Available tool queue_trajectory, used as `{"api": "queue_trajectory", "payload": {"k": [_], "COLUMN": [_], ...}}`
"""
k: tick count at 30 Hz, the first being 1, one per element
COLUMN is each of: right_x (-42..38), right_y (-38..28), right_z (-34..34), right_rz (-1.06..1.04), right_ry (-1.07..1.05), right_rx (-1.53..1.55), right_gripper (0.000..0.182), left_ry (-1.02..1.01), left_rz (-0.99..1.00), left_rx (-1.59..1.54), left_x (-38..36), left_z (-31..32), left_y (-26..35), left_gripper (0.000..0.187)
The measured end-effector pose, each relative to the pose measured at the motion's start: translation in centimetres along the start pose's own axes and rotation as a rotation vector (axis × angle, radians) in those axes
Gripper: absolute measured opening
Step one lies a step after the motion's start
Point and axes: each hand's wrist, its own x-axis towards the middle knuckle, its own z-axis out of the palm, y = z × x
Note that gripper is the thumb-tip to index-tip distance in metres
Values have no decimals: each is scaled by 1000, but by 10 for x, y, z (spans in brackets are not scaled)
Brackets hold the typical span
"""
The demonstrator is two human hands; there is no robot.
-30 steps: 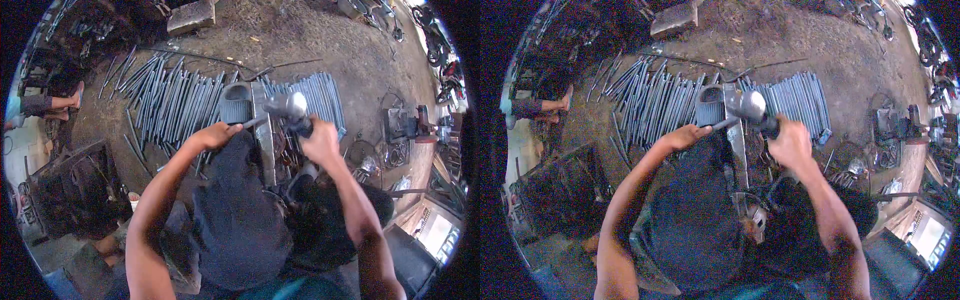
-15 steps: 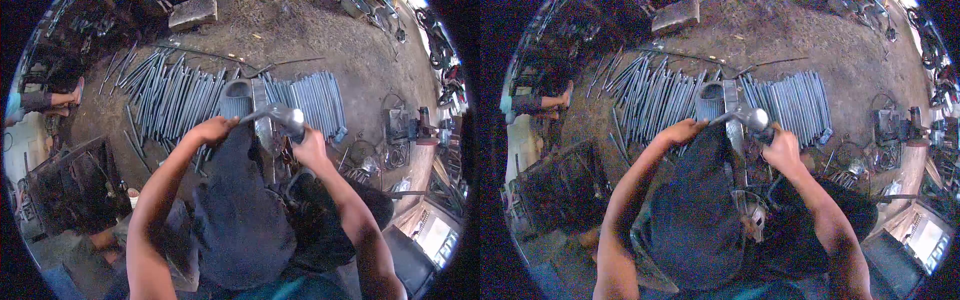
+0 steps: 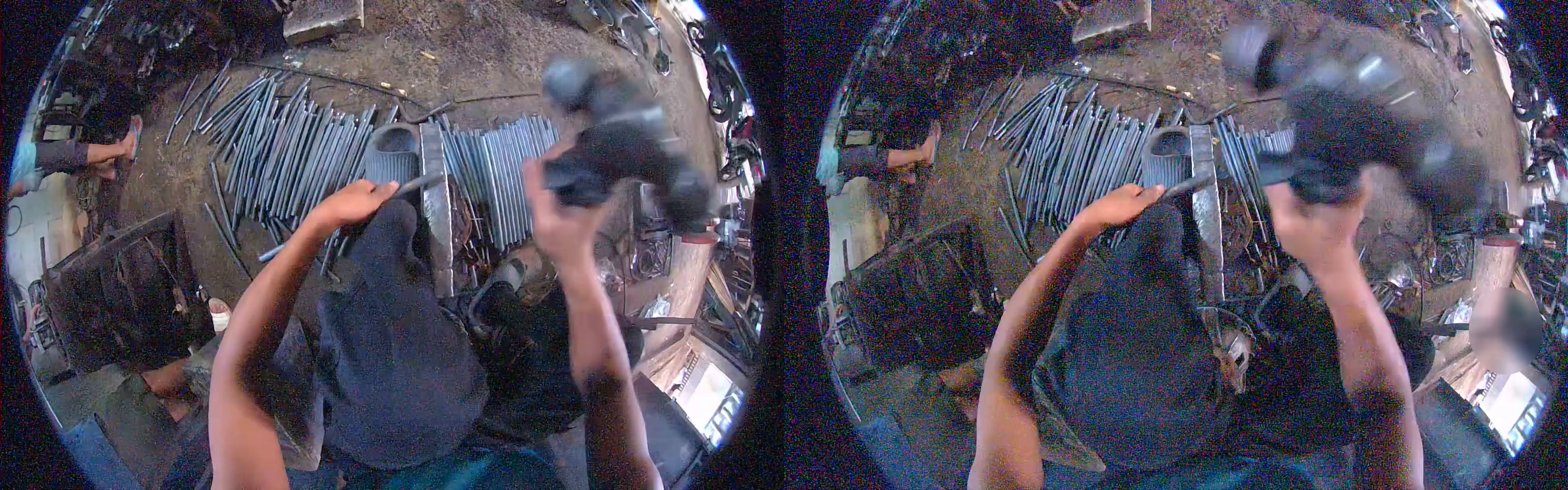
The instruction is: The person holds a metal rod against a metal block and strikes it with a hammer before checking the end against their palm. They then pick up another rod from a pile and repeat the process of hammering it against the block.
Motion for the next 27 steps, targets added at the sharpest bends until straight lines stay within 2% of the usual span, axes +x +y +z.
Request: {"api": "queue_trajectory", "payload": {"k": [1,2,3,4,5,7,8,10,11,14,17,19,21,22,23,24,27], "right_x": [-31,-58,-69,-103,-103,-96,-110,-112,-116,-139,-138,-133,-132,-138,-139,-137,-140], "right_y": [7,16,17,34,31,27,44,35,28,28,3,-14,-17,-10,-10,-11,-14], "right_z": [12,25,29,34,25,9,5,-12,-19,-37,-48,-50,-48,-45,-45,-40,-38], "right_rz": [-147,528,658,758,759,944,906,921,939,893,837,847,867,877,887,907,891], "right_ry": [-206,-304,-832,-579,-561,-585,-603,-550,-556,-538,-520,-418,-412,-438,-465,-492,-440], "right_rx": [-418,104,-464,-53,-51,-186,-241,-210,-180,-143,-120,-28,-47,23,92,-51,40], "right_gripper": [31,37,33,33,33,33,34,34,33,35,35,32,31,31,31,32,35], "left_ry": [-1,57,116,41,43,172,172,350,365,510,657,663,885,960,959,1016,1132], "left_rz": [-2,0,2,-18,-10,54,56,239,249,377,420,406,760,847,854,887,977], "left_rx": [-1,93,190,227,242,328,343,331,351,315,486,485,484,557,569,601,685], "left_x": [-2,-3,-5,-4,-4,-12,-25,-47,-61,-117,-168,-197,-211,-217,-225,-233,-245], "left_z": [1,1,2,-4,-5,-3,2,-4,-8,-11,-5,6,16,21,25,30,36], "left_y": [3,8,10,11,10,4,4,20,32,74,112,136,137,141,145,148,149], "left_gripper": [72,72,72,68,68,62,62,54,54,40,37,33,28,26,26,25,25]}}
